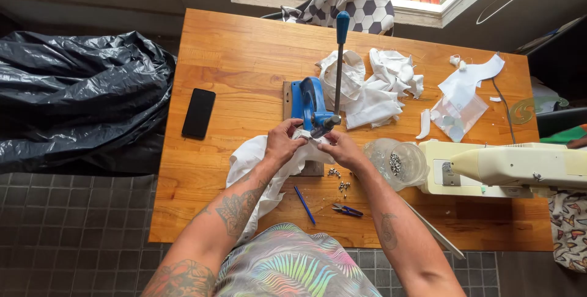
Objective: The person uses pliers to trim threads on a white shirt cuff and then uses a manual press to attach metal snap fasteners. They repeatedly position the cuff under the press, pull the lever to secure the snaps, and inspect the fastened area.
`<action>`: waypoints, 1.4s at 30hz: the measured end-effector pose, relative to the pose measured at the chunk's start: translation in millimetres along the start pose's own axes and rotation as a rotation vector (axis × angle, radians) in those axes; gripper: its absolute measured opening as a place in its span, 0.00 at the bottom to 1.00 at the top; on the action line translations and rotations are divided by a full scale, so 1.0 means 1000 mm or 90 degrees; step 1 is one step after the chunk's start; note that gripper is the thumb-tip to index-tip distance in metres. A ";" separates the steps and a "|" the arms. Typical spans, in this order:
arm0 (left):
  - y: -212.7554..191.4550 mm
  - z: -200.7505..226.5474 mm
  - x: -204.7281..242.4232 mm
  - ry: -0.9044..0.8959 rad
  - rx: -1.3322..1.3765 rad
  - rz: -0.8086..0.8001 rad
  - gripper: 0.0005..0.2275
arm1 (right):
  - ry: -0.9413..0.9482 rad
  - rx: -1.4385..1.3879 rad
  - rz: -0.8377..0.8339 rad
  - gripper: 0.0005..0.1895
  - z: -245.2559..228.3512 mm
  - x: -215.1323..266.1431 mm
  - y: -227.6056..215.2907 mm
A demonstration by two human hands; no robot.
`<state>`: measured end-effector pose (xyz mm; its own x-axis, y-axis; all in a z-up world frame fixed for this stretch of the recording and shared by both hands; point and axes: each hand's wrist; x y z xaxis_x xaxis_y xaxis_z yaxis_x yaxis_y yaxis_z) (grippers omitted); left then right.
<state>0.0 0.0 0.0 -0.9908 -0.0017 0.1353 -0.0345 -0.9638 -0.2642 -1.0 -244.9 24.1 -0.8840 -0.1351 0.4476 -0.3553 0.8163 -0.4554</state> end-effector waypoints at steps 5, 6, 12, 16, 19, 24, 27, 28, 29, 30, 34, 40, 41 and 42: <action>-0.009 -0.021 -0.003 -0.052 0.077 -0.018 0.28 | 0.074 -0.262 -0.018 0.20 0.009 -0.004 0.013; -0.014 -0.021 -0.003 -0.067 0.078 -0.050 0.26 | 0.088 -0.280 -0.015 0.17 0.008 -0.004 0.013; -0.035 -0.007 0.016 -0.107 0.050 -0.189 0.21 | 0.111 -0.285 -0.004 0.12 -0.021 0.029 0.023; -0.033 -0.001 0.014 -0.111 -0.014 -0.202 0.17 | 0.111 -0.343 0.009 0.14 -0.003 0.018 0.031; -0.037 0.026 0.009 -0.093 -0.043 -0.180 0.16 | 0.118 -0.329 0.023 0.14 -0.009 0.014 0.020; -0.026 0.014 -0.018 -0.118 -0.066 -0.163 0.15 | 0.105 -0.323 0.037 0.13 -0.011 -0.008 0.020; -0.027 0.019 -0.020 -0.131 -0.075 -0.162 0.16 | 0.112 -0.319 0.034 0.13 -0.007 -0.012 0.023; -0.028 0.022 -0.020 -0.129 -0.080 -0.166 0.18 | 0.115 -0.326 0.029 0.14 -0.009 -0.013 0.024; -0.028 0.025 -0.019 -0.128 -0.080 -0.168 0.18 | 0.115 -0.327 0.031 0.14 -0.012 -0.010 0.022; -0.028 0.029 -0.018 -0.129 -0.066 -0.171 0.17 | 0.115 -0.329 0.033 0.14 -0.015 -0.007 0.021; -0.026 0.025 -0.018 -0.130 -0.057 -0.156 0.15 | 0.103 -0.364 0.045 0.11 -0.023 -0.006 0.025; -0.011 0.021 -0.017 -0.045 -0.029 -0.159 0.09 | 0.111 -0.342 0.027 0.11 -0.008 -0.011 0.020; -0.014 0.025 -0.014 -0.046 -0.028 -0.159 0.09 | 0.111 -0.341 0.027 0.11 -0.004 -0.013 0.020; -0.017 0.029 -0.010 -0.042 -0.036 -0.163 0.09 | 0.121 -0.338 0.037 0.11 -0.001 -0.015 0.020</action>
<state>14.8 8.6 31.2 -0.9381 0.2214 0.2665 -0.2922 -0.9188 -0.2653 5.5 -226.0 8.7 -0.8097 -0.0182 0.5865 -0.0631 0.9964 -0.0562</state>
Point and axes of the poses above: each hand's wrist, its own x-axis away from the middle knuckle, its own y-axis out of the palm, z = x × y, and after that the axes turned 5 degrees about y, right-handed
